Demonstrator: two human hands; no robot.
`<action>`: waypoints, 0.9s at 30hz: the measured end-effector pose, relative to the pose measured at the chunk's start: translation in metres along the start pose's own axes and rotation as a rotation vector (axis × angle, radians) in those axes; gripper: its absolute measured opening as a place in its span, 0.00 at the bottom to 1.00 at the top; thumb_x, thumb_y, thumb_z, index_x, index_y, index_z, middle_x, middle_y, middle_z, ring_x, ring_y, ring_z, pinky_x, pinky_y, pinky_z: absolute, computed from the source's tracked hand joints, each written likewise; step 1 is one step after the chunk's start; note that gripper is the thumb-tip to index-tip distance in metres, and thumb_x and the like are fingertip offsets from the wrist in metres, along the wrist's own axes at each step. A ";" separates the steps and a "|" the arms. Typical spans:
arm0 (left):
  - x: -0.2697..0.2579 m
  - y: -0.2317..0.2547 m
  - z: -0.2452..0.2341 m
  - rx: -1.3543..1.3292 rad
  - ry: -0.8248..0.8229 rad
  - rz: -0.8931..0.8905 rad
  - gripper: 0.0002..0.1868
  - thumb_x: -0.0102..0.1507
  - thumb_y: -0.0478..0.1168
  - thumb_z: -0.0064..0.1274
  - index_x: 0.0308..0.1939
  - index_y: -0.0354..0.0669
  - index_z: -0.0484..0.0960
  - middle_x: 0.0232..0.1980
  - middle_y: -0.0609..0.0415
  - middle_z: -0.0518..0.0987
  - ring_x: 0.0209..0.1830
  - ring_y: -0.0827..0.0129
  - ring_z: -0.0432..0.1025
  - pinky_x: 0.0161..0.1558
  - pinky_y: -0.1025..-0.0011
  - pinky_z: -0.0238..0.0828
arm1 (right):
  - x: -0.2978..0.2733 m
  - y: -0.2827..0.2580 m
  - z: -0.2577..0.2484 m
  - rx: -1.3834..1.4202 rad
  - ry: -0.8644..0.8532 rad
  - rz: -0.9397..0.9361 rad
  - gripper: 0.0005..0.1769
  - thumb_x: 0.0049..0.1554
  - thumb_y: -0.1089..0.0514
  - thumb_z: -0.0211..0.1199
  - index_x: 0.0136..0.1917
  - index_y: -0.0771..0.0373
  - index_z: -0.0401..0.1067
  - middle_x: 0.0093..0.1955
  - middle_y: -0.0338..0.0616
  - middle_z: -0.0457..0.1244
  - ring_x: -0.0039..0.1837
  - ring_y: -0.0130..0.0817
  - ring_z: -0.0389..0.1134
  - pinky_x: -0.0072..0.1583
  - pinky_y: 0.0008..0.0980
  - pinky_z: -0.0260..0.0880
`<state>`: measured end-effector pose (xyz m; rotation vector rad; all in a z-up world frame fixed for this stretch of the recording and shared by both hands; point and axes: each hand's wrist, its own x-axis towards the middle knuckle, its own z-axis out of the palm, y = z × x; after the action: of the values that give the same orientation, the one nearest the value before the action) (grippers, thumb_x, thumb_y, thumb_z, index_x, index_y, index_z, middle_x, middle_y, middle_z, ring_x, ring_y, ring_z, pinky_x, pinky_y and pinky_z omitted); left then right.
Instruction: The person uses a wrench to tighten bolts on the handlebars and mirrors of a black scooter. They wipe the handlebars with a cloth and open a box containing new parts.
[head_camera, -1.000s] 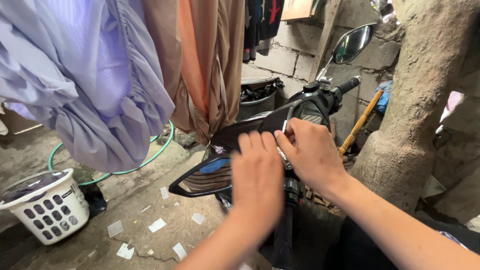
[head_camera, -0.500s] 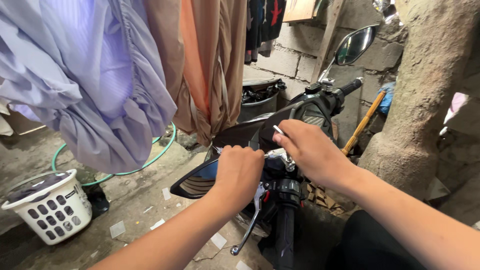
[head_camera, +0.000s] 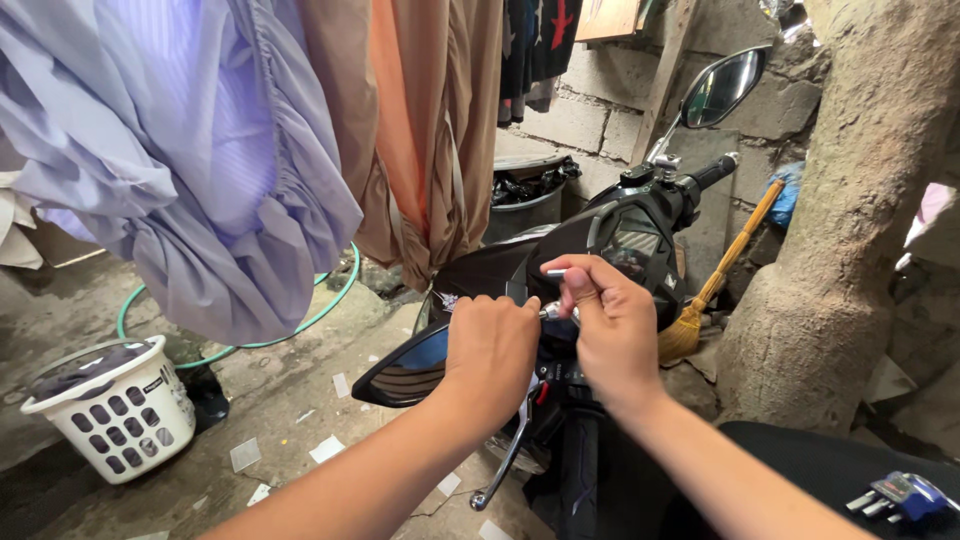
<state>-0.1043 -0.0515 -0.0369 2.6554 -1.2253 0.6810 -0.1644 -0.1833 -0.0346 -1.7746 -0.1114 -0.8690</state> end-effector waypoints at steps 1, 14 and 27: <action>-0.001 -0.001 0.000 0.009 -0.017 0.002 0.11 0.68 0.41 0.47 0.39 0.49 0.85 0.30 0.54 0.82 0.34 0.59 0.78 0.36 0.62 0.68 | 0.003 0.001 -0.004 0.013 -0.057 0.032 0.18 0.69 0.51 0.53 0.54 0.67 0.76 0.35 0.32 0.58 0.41 0.18 0.59 0.45 0.20 0.61; 0.001 -0.004 0.002 0.048 -0.045 0.029 0.13 0.64 0.39 0.51 0.51 0.50 0.83 0.31 0.54 0.82 0.34 0.60 0.78 0.35 0.63 0.68 | 0.018 -0.065 -0.018 -0.856 -0.221 -0.050 0.18 0.60 0.47 0.62 0.45 0.66 0.71 0.37 0.49 0.65 0.43 0.43 0.68 0.47 0.39 0.67; 0.005 -0.004 0.006 0.047 -0.065 0.047 0.12 0.69 0.41 0.46 0.51 0.50 0.84 0.30 0.54 0.81 0.34 0.59 0.77 0.36 0.62 0.67 | 0.097 -0.114 -0.043 -1.032 -0.992 -0.264 0.10 0.58 0.52 0.62 0.48 0.55 0.80 0.42 0.44 0.68 0.48 0.38 0.69 0.52 0.40 0.72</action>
<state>-0.0966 -0.0542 -0.0395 2.7153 -1.3084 0.6428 -0.1698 -0.2075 0.1193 -3.0944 -0.6358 -0.0722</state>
